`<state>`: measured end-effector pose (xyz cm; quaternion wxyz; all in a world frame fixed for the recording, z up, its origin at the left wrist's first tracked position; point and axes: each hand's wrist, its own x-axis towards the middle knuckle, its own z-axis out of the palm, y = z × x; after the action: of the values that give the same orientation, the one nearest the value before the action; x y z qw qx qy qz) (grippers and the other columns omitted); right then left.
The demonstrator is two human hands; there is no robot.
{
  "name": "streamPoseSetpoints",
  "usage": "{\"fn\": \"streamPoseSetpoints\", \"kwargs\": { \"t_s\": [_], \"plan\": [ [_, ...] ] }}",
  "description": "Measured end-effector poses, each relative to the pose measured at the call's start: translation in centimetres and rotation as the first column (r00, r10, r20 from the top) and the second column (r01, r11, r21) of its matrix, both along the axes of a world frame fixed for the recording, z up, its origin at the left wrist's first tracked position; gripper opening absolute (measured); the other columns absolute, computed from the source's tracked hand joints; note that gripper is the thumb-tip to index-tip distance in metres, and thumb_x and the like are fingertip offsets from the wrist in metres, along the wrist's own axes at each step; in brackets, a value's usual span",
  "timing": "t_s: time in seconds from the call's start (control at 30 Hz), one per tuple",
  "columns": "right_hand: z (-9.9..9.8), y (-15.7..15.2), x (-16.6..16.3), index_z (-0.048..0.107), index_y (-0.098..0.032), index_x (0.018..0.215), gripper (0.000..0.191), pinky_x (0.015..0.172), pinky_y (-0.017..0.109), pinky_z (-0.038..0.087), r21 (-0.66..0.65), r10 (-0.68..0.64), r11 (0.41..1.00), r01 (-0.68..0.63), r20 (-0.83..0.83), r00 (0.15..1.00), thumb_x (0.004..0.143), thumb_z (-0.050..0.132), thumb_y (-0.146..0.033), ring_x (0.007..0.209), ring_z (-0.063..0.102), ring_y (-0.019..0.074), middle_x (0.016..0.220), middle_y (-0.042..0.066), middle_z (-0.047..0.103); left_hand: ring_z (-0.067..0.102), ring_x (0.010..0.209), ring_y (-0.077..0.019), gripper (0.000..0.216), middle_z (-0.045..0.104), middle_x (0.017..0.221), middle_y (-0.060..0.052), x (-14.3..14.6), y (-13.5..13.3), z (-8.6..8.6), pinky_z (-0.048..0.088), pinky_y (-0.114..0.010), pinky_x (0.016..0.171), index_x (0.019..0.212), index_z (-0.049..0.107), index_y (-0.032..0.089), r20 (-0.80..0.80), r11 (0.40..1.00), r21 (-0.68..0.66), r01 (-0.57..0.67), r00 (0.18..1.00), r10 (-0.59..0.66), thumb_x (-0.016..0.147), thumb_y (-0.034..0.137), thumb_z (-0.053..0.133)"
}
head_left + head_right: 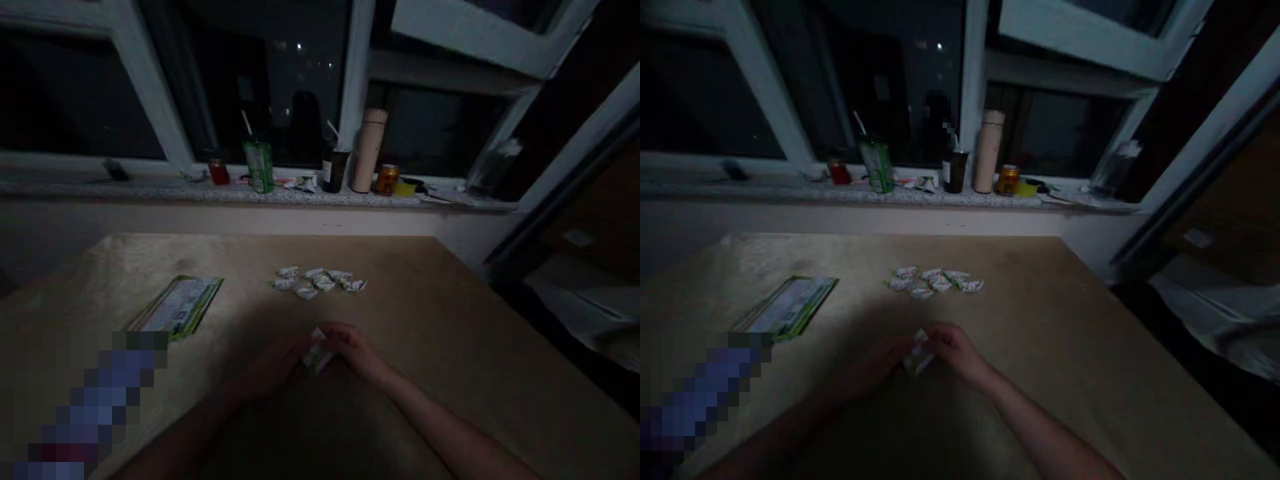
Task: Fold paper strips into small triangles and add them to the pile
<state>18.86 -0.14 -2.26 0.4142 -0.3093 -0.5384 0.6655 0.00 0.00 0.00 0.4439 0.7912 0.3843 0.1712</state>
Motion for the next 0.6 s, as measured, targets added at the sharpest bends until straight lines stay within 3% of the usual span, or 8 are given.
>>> {"fn": "streamPoseSetpoints", "kwargs": {
  "t_s": [0.2, 0.43, 0.6],
  "plan": [
    [-0.92, 0.03, -0.79, 0.056, -0.016, 0.072, 0.037, 0.048, 0.020, 0.034, 0.075, -0.135, 0.989, 0.129, 0.082, 0.987, 0.075, 0.065, -0.052, 0.050, 0.045, 0.0082, 0.058, -0.003, 0.051, 0.052, 0.069, -0.0173, 0.052, 0.059, 0.074, -0.002, 0.01, -0.07, -0.34, 0.040, -0.025, 0.066, 0.080, 0.059, 0.017, -0.036, 1.000, -0.014, 0.009, 0.999, -0.009, 0.095, 0.051, 0.023],
    [-0.52, -0.09, -0.99, 0.054, -0.017, 0.070, 0.038, 0.049, 0.020, 0.033, 0.112, -0.166, 0.982, 0.153, 0.117, 0.979, 0.075, 0.062, -0.054, 0.052, 0.042, 0.0092, 0.058, -0.003, 0.048, 0.052, 0.070, -0.0175, 0.053, 0.058, 0.074, -0.002, 0.09, -0.02, -0.42, 0.040, -0.026, 0.066, 0.080, 0.059, 0.017, -0.050, 1.000, -0.007, -0.005, 0.999, 0.004, 0.095, 0.052, 0.023],
    [-0.71, 0.02, -1.00, 0.055, -0.016, 0.067, 0.040, 0.049, 0.020, 0.032, 0.150, -0.126, 0.984, 0.094, 0.224, 0.966, 0.077, 0.057, -0.055, 0.053, 0.041, 0.0095, 0.059, -0.002, 0.048, 0.052, 0.070, -0.0163, 0.049, 0.058, 0.076, -0.001, 0.09, -0.14, -0.43, 0.040, -0.026, 0.068, 0.079, 0.058, 0.018, -0.044, 1.000, -0.001, 0.004, 0.999, -0.004, 0.095, 0.050, 0.025]
  ]
}}
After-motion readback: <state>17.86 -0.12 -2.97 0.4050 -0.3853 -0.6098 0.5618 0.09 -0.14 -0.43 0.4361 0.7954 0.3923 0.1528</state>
